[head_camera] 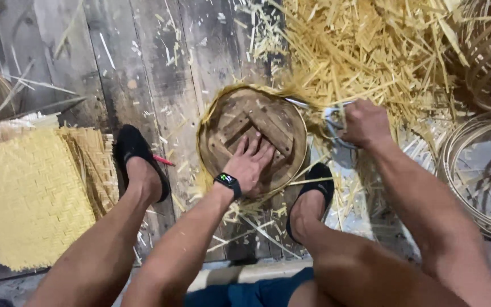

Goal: Assemble and trim bamboo trays using pre-woven mats and hoops.

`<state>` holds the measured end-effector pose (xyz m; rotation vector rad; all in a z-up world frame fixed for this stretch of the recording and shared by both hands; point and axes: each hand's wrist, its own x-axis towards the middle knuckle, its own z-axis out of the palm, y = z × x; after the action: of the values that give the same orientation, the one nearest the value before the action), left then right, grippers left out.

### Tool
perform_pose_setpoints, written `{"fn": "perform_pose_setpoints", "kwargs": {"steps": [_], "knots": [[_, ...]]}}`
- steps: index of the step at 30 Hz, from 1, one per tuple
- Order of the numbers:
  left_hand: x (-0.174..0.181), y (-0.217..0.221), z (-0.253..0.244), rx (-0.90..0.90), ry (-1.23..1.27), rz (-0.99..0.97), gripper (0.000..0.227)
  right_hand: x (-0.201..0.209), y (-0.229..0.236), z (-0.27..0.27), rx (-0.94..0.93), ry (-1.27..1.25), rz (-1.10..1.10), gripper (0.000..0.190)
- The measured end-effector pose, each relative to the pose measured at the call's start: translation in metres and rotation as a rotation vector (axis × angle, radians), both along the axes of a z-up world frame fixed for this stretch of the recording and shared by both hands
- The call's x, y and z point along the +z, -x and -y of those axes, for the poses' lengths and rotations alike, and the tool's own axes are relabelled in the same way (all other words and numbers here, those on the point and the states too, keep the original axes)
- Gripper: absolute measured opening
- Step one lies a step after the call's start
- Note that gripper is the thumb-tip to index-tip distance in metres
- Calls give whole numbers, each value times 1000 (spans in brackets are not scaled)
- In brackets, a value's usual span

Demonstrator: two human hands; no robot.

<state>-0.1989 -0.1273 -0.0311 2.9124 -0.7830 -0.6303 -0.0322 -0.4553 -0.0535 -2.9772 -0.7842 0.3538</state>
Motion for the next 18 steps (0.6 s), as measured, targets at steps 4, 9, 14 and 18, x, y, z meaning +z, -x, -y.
{"fn": "perform_pose_setpoints", "kwargs": {"steps": [4,9,14,18], "knots": [[12,-7,0,2,110,-32,76,19,-4,-29,-9,73,-29,53],[6,-2,-8,-39,89,-87,77,37,-8,-67,-3,107,-48,45],[33,-8,-4,96,213,-116,88,16,3,-9,27,77,-63,41],[38,-35,56,1058,642,-124,135,29,-3,-46,5,141,-22,54]]}}
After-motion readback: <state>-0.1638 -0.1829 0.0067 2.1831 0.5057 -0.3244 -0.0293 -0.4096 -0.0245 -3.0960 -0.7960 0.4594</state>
